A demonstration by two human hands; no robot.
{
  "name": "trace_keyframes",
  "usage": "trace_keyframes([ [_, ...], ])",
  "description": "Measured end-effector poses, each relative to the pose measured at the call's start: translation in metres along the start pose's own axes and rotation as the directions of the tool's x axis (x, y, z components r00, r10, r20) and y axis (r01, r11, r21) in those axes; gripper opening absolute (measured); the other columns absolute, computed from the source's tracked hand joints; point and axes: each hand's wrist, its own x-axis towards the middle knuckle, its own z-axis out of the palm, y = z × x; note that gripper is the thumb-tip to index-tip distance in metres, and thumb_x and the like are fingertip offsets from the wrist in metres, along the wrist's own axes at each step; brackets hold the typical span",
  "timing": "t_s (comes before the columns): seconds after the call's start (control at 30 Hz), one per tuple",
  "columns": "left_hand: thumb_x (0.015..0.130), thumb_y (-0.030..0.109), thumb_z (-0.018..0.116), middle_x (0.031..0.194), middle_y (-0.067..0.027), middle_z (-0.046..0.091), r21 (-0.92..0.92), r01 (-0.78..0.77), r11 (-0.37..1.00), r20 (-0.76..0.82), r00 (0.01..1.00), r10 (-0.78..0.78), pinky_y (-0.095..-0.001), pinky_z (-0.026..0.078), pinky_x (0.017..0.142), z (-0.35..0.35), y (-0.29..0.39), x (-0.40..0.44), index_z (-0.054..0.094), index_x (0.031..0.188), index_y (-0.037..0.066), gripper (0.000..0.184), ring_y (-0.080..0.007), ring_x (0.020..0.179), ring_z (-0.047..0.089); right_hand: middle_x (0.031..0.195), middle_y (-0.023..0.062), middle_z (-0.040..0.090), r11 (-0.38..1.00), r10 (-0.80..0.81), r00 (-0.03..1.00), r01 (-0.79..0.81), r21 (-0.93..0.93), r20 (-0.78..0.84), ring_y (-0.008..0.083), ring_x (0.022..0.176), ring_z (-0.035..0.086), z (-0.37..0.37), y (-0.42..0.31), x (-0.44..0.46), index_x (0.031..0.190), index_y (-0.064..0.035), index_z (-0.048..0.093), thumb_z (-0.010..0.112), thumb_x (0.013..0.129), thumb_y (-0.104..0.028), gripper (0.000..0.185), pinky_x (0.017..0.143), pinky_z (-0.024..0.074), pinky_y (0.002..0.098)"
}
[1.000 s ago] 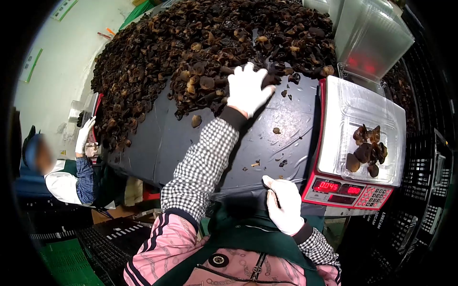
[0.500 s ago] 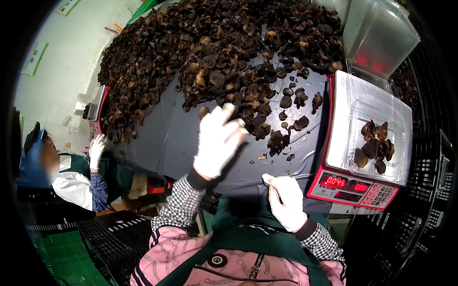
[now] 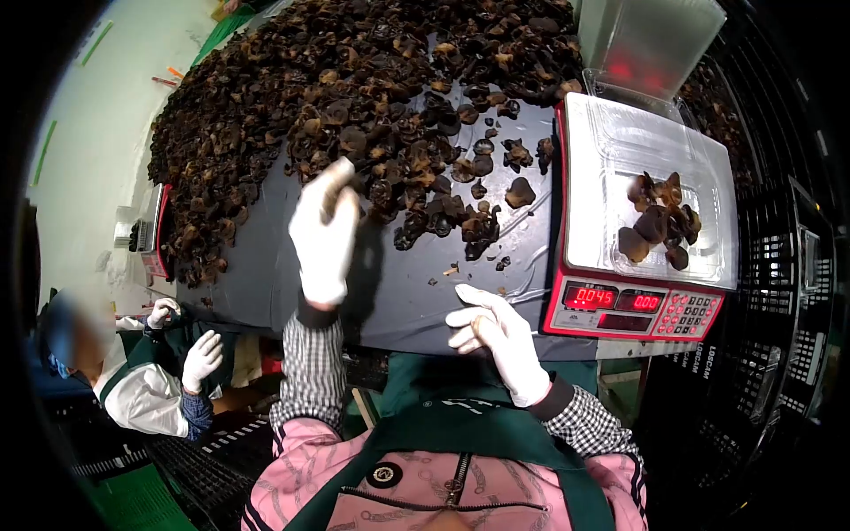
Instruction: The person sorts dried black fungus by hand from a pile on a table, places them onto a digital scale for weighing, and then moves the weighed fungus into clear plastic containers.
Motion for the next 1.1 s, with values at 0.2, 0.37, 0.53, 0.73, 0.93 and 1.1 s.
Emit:
trace_keyframes([
  [0.2, 0.086, 0.005, 0.077, 0.111, -0.0135, 0.073, -0.319, -0.020, 0.948, 0.459, 0.871, 0.173, -0.0367, 0.057, 0.091, 0.021, 0.058, -0.087, 0.072, 0.121, 0.002, 0.036, -0.0278, 0.101, 0.071, 0.117, 0.0113, 0.065, 0.884, 0.079, 0.997, -0.074, 0.462, 0.008, 0.0217, 0.097, 0.068, 0.000, 0.007, 0.014, 0.135, -0.0020, 0.056, 0.048, 0.108, -0.042, 0.049, 0.078, 0.0580, 0.0355],
  [0.37, 0.090, 0.016, 0.075, 0.102, -0.0136, 0.068, 0.108, -0.139, 0.984, 0.365, 0.926, 0.091, -0.0379, 0.054, 0.080, 0.076, 0.055, -0.068, 0.064, 0.131, 0.005, 0.044, -0.0307, 0.089, 0.066, 0.083, 0.0061, 0.061, 0.950, 0.107, 0.994, -0.094, 0.298, -0.027, 0.0179, 0.069, 0.057, -0.008, 0.004, -0.002, 0.114, 0.0016, 0.066, 0.047, 0.102, -0.018, 0.030, 0.063, 0.0459, 0.0298],
  [0.53, 0.093, 0.004, 0.067, 0.106, -0.0088, 0.073, -0.065, 0.238, 0.969, 0.411, 0.891, -0.191, -0.0268, 0.053, 0.082, 0.087, 0.034, -0.077, 0.067, 0.129, 0.005, 0.036, -0.0142, 0.090, 0.068, 0.106, 0.0095, 0.066, 0.948, 0.085, 0.996, -0.078, 0.310, -0.010, 0.0168, 0.080, 0.064, -0.011, -0.007, -0.014, 0.141, -0.0009, 0.053, 0.050, 0.093, -0.011, 0.050, 0.065, 0.0504, 0.0274],
  [0.73, 0.097, -0.002, 0.063, 0.118, -0.0032, 0.068, -0.489, 0.665, 0.565, 0.566, 0.735, -0.374, -0.0215, 0.051, 0.085, 0.048, 0.053, -0.096, 0.063, 0.135, -0.001, 0.038, -0.0068, 0.095, 0.061, 0.142, 0.0120, 0.058, 0.938, 0.070, 0.997, -0.081, 0.336, 0.045, 0.0196, 0.101, 0.071, -0.013, -0.012, -0.006, 0.158, -0.0096, 0.035, 0.055, 0.092, -0.015, 0.069, 0.059, 0.0481, 0.0220],
  [0.93, 0.092, -0.001, 0.068, 0.113, -0.0090, 0.073, -0.196, 0.453, 0.870, 0.684, 0.698, -0.209, -0.0290, 0.055, 0.087, 0.013, 0.074, -0.110, 0.071, 0.124, 0.000, 0.032, -0.0152, 0.098, 0.069, 0.127, 0.0069, 0.065, 0.974, 0.086, 0.996, -0.086, 0.208, 0.006, 0.0150, 0.093, 0.069, -0.012, -0.012, -0.004, 0.150, -0.0062, 0.047, 0.053, 0.106, -0.029, 0.050, 0.056, 0.0446, 0.0203],
  [1.1, 0.091, -0.001, 0.070, 0.102, -0.0121, 0.074, -0.035, -0.019, 0.999, 0.255, 0.967, 0.028, -0.0302, 0.055, 0.083, 0.037, 0.043, -0.080, 0.075, 0.111, 0.002, 0.020, -0.0230, 0.090, 0.071, 0.096, 0.0080, 0.070, 0.945, 0.149, 0.989, -0.145, 0.292, 0.010, 0.0108, 0.072, 0.061, -0.014, -0.002, -0.008, 0.130, -0.0007, 0.062, 0.054, 0.106, -0.034, 0.041, 0.056, 0.0436, 0.0214],
])
